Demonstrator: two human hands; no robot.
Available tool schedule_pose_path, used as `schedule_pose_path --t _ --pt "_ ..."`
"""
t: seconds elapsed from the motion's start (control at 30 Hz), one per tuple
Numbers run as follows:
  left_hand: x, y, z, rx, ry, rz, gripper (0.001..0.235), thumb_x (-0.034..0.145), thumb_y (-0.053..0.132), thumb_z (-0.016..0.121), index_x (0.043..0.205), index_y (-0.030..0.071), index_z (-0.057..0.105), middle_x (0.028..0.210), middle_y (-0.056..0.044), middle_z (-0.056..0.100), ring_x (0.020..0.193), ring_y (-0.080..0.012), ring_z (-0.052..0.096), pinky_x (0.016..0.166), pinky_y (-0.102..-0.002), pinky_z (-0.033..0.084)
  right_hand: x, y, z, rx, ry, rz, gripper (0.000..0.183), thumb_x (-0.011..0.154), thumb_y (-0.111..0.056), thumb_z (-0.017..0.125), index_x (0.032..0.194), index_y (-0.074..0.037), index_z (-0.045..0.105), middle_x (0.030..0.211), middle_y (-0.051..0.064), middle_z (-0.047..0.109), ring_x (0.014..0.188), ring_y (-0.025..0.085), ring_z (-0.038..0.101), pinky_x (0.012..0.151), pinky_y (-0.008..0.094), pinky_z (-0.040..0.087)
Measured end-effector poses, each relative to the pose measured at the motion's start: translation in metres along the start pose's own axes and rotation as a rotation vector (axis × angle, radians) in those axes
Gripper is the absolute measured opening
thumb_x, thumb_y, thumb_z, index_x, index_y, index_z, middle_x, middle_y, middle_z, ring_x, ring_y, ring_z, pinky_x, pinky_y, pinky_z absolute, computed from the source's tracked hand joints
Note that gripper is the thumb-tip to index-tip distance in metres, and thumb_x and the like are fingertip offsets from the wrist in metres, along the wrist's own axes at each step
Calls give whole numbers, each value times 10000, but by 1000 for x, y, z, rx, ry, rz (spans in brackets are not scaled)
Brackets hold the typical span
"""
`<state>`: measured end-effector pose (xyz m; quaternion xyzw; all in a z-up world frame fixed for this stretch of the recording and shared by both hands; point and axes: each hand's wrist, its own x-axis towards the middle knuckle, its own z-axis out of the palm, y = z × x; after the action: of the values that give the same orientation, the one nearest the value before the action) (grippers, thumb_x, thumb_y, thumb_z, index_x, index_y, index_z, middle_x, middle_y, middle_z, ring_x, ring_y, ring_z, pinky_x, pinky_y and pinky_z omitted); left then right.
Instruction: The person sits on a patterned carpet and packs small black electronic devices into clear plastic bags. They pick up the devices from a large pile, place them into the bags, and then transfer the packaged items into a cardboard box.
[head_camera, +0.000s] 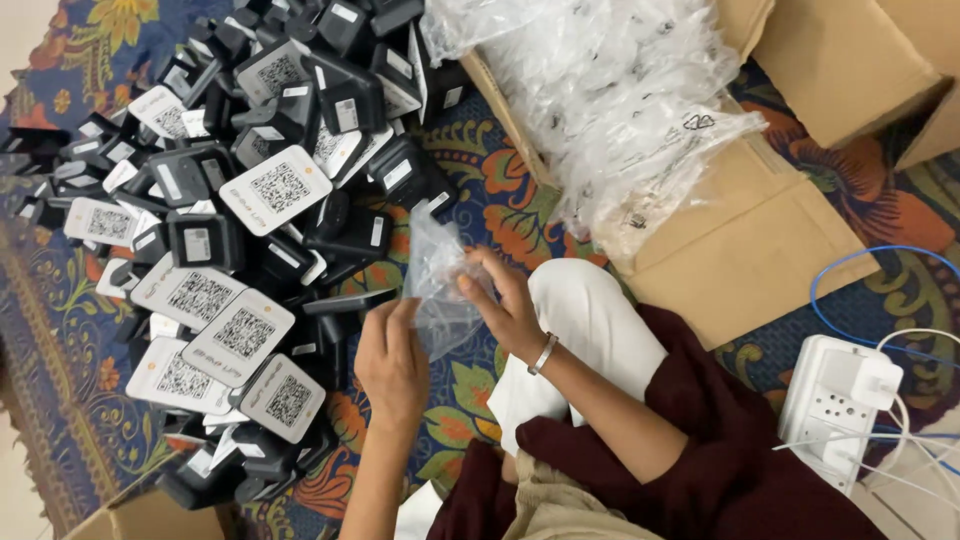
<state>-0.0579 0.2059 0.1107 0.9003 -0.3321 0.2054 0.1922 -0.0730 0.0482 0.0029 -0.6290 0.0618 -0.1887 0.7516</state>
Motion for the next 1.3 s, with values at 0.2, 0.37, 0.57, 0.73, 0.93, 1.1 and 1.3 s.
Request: schedule_pose_path --t 0.2,0.37,0.57,0.73,0.93,1.1,1.3 --pt "-10 -18 -26 117 -48 -322 153 1015 75 595 1162 57 633 1104 -159 605 873 -383 652 688 -460 529 -5 -24 22 119 66 -83 433 1042 -376 607 1288 -21 578 1247 112 656 1144 204 637 986 344 520" --pt "-22 -28 -12 108 -81 -355 145 1004 122 589 1133 62 616 1094 -165 583 792 -402 655 620 -482 519 -19 -42 20 -340 -29 -643 221 1080 -230 575 1206 -56 624 1241 100 657 1168 263 649 1024 387 535" --pt "-15 -20 -15 67 -143 -385 117 994 113 584 1098 80 629 1084 -162 590 736 -408 656 601 -496 512 -23 -22 33 -519 -587 -473 237 949 -93 595 1176 -52 651 1200 127 725 1049 298 691 903 396 559" --pt "-26 -16 9 26 -262 -253 137 943 69 594 1075 78 632 1091 -152 606 760 -409 667 631 -507 523 -27 33 37 -608 -743 -319 220 961 -122 623 1150 -10 647 1082 178 728 974 341 685 874 429 545" --pt "-26 27 41 -80 -449 -140 290 860 52 613 1146 93 640 1094 -137 614 804 -394 687 663 -492 548 -53 198 21 -712 -802 -365 420 926 -234 619 1272 1 577 1255 224 627 1175 352 585 1013 450 443" --pt "10 58 15 -364 -310 -41 438 852 228 745 1236 55 626 1194 -162 635 1032 -383 658 859 -473 534 -50 179 14 745 -513 562 716 1021 -357 488 1629 -189 150 1537 192 407 1418 215 438 1210 364 342" --pt "8 -29 4 -207 116 -418 356 1098 264 542 1333 -1 580 1269 -200 636 1192 -341 644 1023 -419 506 6 59 32 289 -781 205 1247 842 -182 837 1641 -280 -116 1722 186 141 1373 319 484 1056 444 495"
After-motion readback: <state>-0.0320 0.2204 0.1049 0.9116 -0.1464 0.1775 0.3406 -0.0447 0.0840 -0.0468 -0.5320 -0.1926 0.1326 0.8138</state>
